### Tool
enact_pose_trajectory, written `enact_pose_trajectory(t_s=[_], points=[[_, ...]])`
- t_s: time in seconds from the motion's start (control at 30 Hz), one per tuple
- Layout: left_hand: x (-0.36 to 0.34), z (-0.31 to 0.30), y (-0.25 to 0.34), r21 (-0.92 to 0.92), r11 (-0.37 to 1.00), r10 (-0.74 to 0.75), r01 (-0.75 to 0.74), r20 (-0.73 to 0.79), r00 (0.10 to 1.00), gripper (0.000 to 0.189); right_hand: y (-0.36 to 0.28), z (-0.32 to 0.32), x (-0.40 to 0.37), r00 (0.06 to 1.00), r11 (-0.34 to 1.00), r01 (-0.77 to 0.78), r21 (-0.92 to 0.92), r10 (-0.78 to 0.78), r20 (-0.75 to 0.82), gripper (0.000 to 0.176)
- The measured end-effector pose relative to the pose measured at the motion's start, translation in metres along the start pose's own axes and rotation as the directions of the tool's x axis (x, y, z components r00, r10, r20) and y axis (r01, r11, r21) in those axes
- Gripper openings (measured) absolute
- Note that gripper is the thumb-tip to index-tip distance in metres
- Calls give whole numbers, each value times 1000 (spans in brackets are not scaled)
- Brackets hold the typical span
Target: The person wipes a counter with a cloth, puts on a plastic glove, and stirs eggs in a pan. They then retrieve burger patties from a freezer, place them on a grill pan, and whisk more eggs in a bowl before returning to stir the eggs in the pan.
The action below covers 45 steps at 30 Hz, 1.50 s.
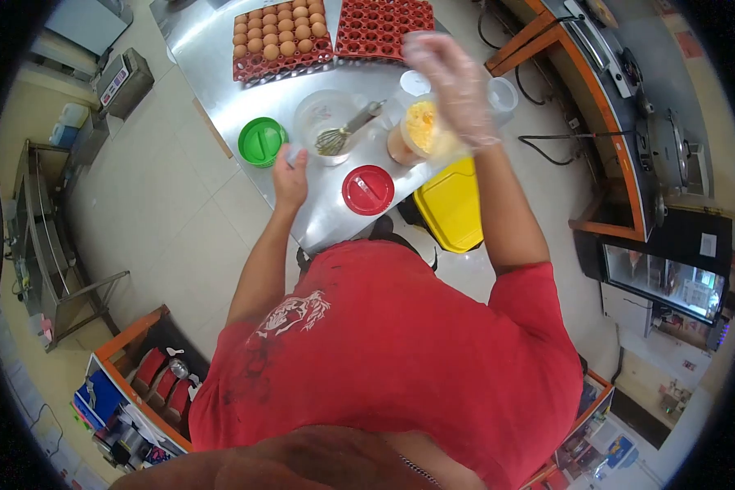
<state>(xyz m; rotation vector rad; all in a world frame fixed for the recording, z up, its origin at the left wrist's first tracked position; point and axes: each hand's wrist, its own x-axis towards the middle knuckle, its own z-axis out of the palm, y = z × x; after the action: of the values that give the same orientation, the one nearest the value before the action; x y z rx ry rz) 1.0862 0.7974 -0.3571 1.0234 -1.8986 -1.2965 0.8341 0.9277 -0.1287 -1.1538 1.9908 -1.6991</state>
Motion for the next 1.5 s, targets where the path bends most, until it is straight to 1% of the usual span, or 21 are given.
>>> enact_pose_trajectory(t_s=[0.03, 0.1, 0.2, 0.33, 0.43, 0.53, 0.63, 0.7, 0.8, 0.87, 0.93, 0.97, 1.07, 1.1, 1.17, 1.23, 1.33, 1.37, 1.4, 1.47, 1.5], points=[[3, -2, -15, 16, 999, 41, -41, -52, 998, 35, -3, -26, -1, 998, 998, 1, -66, -6, -67, 26], [13, -11, -33, -102, 993, 61, -66, -54, 997, 36, 3, -68, -4, 976, 999, -48, 21, 51, -214, 25], [24, -29, -32, -232, 970, 68, -74, -32, 997, 37, 37, -122, -7, 949, 988, -153, 31, 156, -274, 25], [26, -47, -30, -162, 983, 88, -82, 27, 996, 40, 78, -142, 8, 982, 843, -187, -504, 168, -83, 24], [17, -44, -12, -49, 986, 150, -158, -143, 978, 41, 129, -156, 36, 967, 698, -76, -712, 227, 119, 29], [-8, -40, -11, -141, 985, 42, -95, -336, 941, 42, 132, -168, 43, 967, 683, -78, -726, 229, 112, 27], [-58, -39, -27, -99, 994, 0, -55, -486, 874, 38, 170, -195, 38, 973, 849, -111, -516, 198, 117, 26], [-103, -35, -34, 8, 998, -60, 70, -417, 907, 38, 169, -201, 20, 965, 914, -160, -373, 225, 137, 30], [-138, -2, -21, 250, 962, -38, 108, -271, 962, 51, 173, -203, -11, 853, 863, -396, -313, 472, 224, 27], [-139, 32, -4, 399, 916, 90, -41, -105, 990, 74, 185, -198, -33, 722, 752, -576, -320, 652, 233, 26], [-119, 63, 32, 555, 817, 120, -156, 100, 988, 95, 200, -191, -51, 638, 698, -597, -395, 712, 293, 28], [-110, 76, 44, 602, 780, 83, -170, 171, 982, 100, 209, -187, -60, 597, 673, -600, -434, 737, 317, 29], [-84, 109, 49, 722, 612, 39, -322, 380, 924, 108, 236, -175, -90, 647, 750, -186, -635, 580, 495, 29], [-81, 114, 48, 744, 543, 24, -391, 451, 892, 109, 234, -174, -99, 627, 744, -147, -652, 580, 520, 30], [-70, 118, 54, 736, 581, -175, -347, 529, 831, 110, 207, -160, -114, 593, 725, -70, -685, 583, 556, 31], [-65, 118, 65, 736, 618, -309, -276, 551, 775, 111, 186, -162, -123, 545, 737, -167, -654, 622, 562, 29], [-75, 101, 72, 420, 907, -236, -40, 583, 777, 114, 158, -178, -130, 515, 793, -348, -500, 607, 605, 28], [-78, 92, 81, 232, 973, -155, 10, 615, 773, 113, 148, -182, -131, 513, 804, -420, -421, 593, 621, 29], [-84, 88, 91, 0, 978, -160, 208, 642, 750, 114, 139, -184, -129, 569, 847, -391, -360, 530, 629, 31], [-89, 80, 129, -429, 722, -141, 543, 677, 722, 116, 116, -184, -119, 677, 921, -310, -236, 389, 625, 39], [-92, 82, 142, -530, 660, -65, 533, 667, 743, 113, 96, -176, -113, 755, 973, -164, -160, 228, 615, 53]])
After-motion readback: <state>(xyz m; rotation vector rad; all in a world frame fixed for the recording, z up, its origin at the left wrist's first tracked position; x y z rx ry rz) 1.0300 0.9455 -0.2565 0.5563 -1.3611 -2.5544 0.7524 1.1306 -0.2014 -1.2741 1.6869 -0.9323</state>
